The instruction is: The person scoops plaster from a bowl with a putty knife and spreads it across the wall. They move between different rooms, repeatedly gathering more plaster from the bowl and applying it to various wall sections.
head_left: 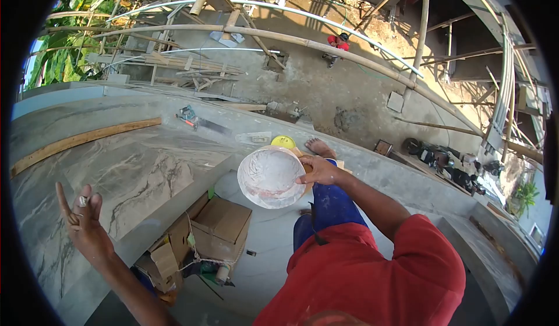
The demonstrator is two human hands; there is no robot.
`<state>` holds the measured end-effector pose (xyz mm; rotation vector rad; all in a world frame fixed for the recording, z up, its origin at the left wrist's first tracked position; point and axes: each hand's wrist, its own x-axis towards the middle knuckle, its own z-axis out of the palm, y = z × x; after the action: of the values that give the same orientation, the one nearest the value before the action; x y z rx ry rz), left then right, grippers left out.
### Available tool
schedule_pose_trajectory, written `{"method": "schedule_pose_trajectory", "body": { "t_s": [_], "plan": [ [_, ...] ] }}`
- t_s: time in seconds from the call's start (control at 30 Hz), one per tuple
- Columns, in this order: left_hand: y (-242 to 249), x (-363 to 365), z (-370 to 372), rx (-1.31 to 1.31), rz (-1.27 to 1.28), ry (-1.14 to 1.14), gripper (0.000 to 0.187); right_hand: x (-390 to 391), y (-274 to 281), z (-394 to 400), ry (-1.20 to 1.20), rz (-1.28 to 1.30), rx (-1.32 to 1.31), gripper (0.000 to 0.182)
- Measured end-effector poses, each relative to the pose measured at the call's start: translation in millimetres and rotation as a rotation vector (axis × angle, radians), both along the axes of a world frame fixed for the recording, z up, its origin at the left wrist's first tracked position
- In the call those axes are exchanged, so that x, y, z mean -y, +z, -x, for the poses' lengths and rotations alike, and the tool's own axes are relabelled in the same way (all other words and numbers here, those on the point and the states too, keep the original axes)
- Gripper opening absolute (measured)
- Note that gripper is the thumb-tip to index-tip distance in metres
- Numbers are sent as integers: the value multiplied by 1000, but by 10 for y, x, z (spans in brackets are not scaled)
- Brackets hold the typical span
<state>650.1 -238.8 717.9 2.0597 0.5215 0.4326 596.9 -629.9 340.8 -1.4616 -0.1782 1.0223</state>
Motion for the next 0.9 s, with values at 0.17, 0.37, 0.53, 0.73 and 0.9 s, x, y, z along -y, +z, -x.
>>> {"method": "schedule_pose_trajectory", "body": {
  "t_s": [0.17, 0.37, 0.53, 0.73, 0.9],
  "plan": [
    [-1077, 190, 2133, -191, 225, 133, 42, -377, 257, 716, 123, 6, 6, 63],
    [-2267, 835, 5221, -110, 683, 765, 35, -911, 566, 2094, 229, -85, -45, 52],
    [-2726, 1687, 7672, -64, 792, 1106, 41, -1627, 585, 3342, 364, -49, -420, 42],
    [-2774, 2039, 9426, 68, 703, 1570, 42, -2658, 1087, 4355, 672, -115, -566, 56],
    [-2863, 1482, 9848, 324, 658, 1655, 36, -3446, 985, 5149, 818, -70, -546, 62]
  ]
}}
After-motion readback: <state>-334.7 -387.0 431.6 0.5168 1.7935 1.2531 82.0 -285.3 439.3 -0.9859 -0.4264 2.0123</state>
